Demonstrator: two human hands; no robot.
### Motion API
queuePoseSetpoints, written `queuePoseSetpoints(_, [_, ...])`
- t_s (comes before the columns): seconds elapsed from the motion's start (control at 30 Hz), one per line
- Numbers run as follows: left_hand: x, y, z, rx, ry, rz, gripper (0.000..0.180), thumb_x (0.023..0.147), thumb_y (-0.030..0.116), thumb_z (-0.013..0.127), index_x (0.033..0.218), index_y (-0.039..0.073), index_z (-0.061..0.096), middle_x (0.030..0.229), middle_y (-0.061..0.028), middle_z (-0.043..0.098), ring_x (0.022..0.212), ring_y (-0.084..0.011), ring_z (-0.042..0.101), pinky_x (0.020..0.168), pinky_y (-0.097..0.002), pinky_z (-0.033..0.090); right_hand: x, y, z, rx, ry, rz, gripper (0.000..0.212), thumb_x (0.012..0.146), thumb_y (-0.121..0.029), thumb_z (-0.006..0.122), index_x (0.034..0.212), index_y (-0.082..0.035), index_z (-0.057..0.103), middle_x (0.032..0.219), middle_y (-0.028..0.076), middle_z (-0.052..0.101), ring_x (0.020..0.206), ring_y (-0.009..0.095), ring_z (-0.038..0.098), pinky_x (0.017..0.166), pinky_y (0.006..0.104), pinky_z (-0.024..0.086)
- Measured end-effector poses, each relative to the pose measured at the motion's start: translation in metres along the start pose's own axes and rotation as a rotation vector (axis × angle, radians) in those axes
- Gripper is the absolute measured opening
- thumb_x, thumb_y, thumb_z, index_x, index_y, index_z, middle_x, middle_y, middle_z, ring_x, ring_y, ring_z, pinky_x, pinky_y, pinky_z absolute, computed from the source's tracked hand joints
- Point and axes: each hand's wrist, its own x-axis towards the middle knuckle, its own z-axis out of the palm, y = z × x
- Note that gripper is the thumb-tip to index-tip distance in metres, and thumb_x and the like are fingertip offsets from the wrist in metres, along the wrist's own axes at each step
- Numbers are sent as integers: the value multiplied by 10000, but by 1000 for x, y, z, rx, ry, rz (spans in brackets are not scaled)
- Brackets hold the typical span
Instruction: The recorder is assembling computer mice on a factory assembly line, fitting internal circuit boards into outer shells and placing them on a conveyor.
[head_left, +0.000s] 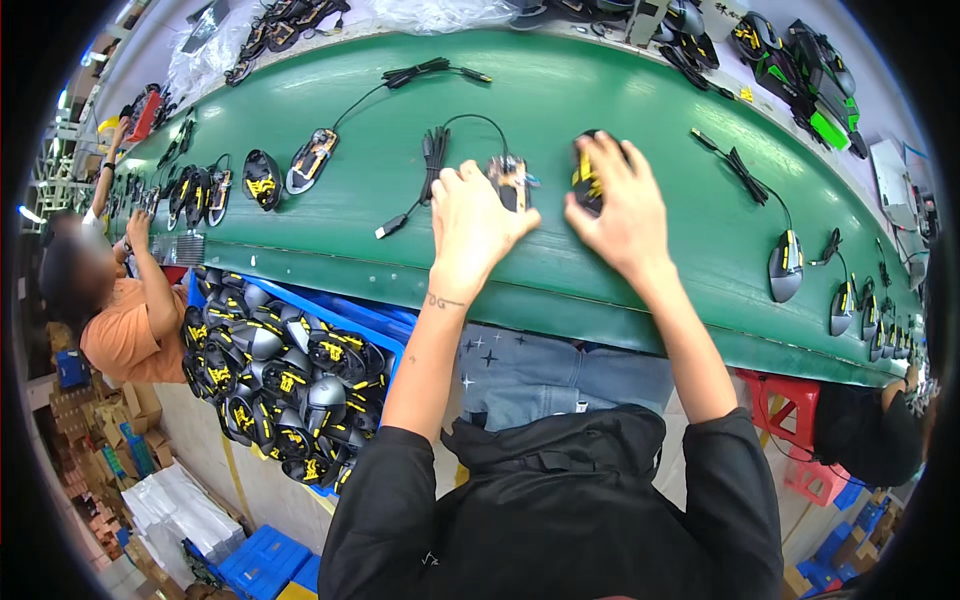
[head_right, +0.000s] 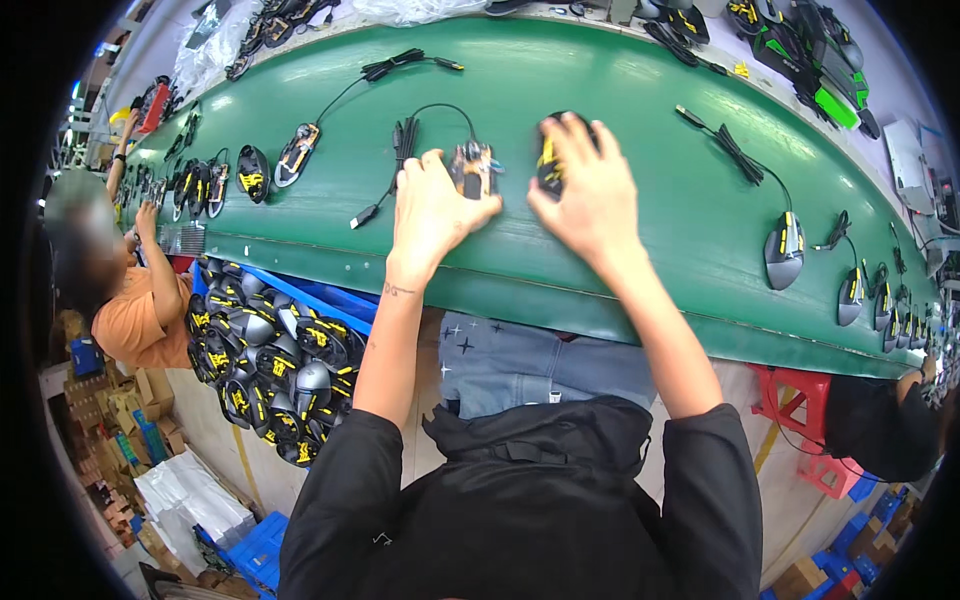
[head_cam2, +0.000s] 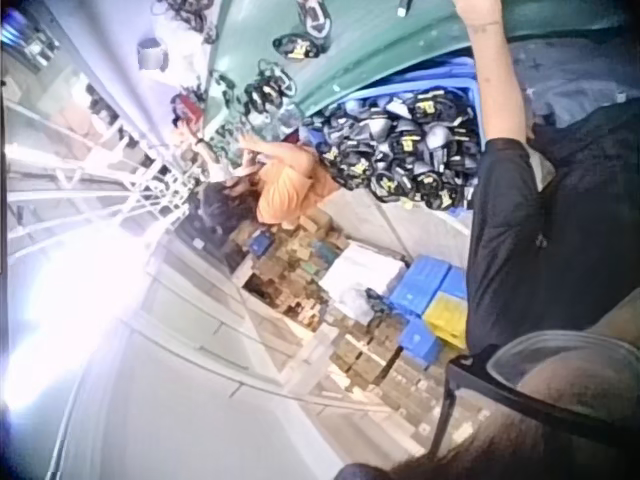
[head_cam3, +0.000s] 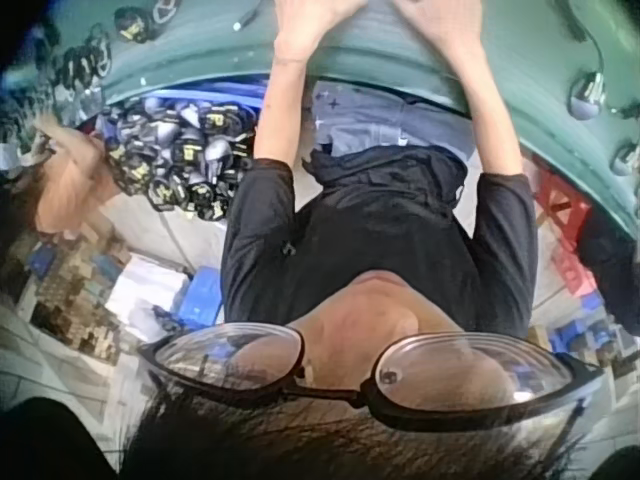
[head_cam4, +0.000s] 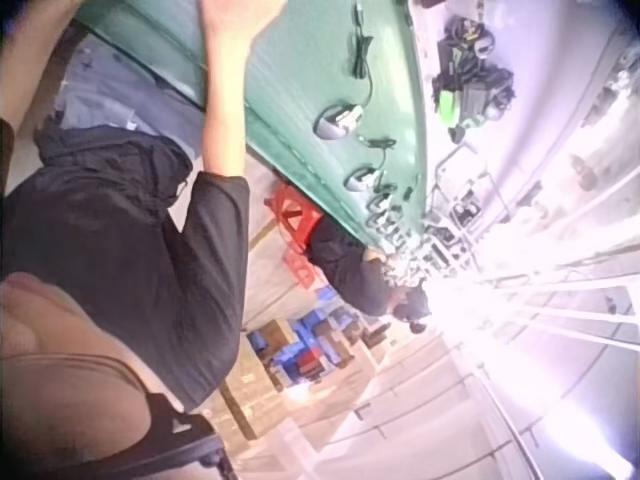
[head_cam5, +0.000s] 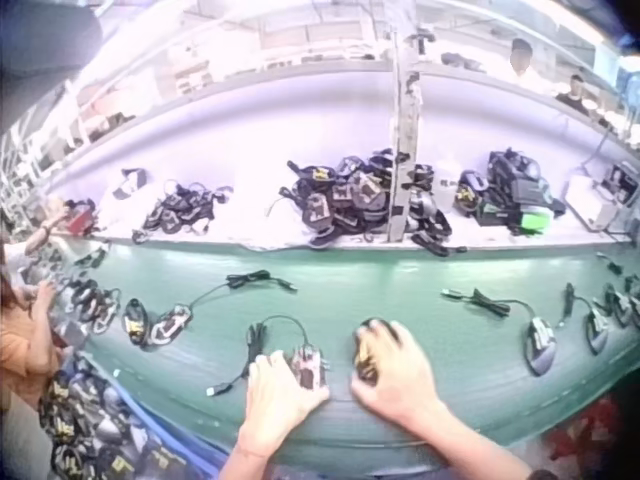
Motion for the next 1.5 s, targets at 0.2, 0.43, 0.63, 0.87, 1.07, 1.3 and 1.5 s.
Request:
queuePoseSetpoints(0.2, [-53,-7,1,-232,9,153,588,642,203,822,1085,-56,535,1004,-175,533,962,-342,556,838,-417,487,-34,-25,-35,370,202,120,461,791,-169,766,1203,-16,627,1126,154,669,1033,300,638,888,379,510])
queuePoseSetpoints(0.43, [-80,1,13,-1263,-350,-5,476,776,175,827,1129,13,552,1078,-94,643,931,-129,617,809,-269,508,-67,-43,-21,1360,-208,783,349,913,-142,696,1199,49,639,996,93,726,810,104,647,707,259,521])
queuePoseSetpoints(0.63, [-82,12,20,-2021,-603,-355,548,1014,373,393,1400,-14,425,1357,-215,518,1213,-301,563,993,-499,492,-59,-60,-38,1154,-191,803,314,888,-76,700,1180,36,668,979,103,732,807,100,672,698,268,601])
queuePoseSetpoints(0.87, [-78,6,28,-1942,-731,-264,527,1045,390,331,1378,-4,433,1208,-130,587,1044,-234,636,854,-445,576,-63,-36,-44,889,-250,637,258,858,-55,717,1101,33,709,923,128,742,768,139,704,685,261,592])
queuePoseSetpoints(1.07, [-82,29,34,-1694,-374,-232,595,1063,433,224,1349,-20,484,1005,-116,674,885,-191,669,791,-329,574,-67,-69,-32,1024,228,770,216,847,25,693,1060,31,724,912,113,748,799,145,716,679,248,572])
queuePoseSetpoints(1.3, [-78,39,35,-2033,-448,-239,555,1075,408,212,1301,-14,493,1030,-115,640,972,-175,613,896,-312,498,-84,-74,-15,390,422,199,170,770,56,707,931,1,712,960,117,726,894,259,700,745,340,567])
queuePoseSetpoints(1.5, [-64,21,34,-2167,-588,-333,541,1067,436,273,1279,-13,490,1043,-123,608,1006,-199,604,901,-321,502,-75,-31,-29,307,75,-394,335,705,24,660,1040,13,665,1079,158,683,1119,304,618,881,375,543])
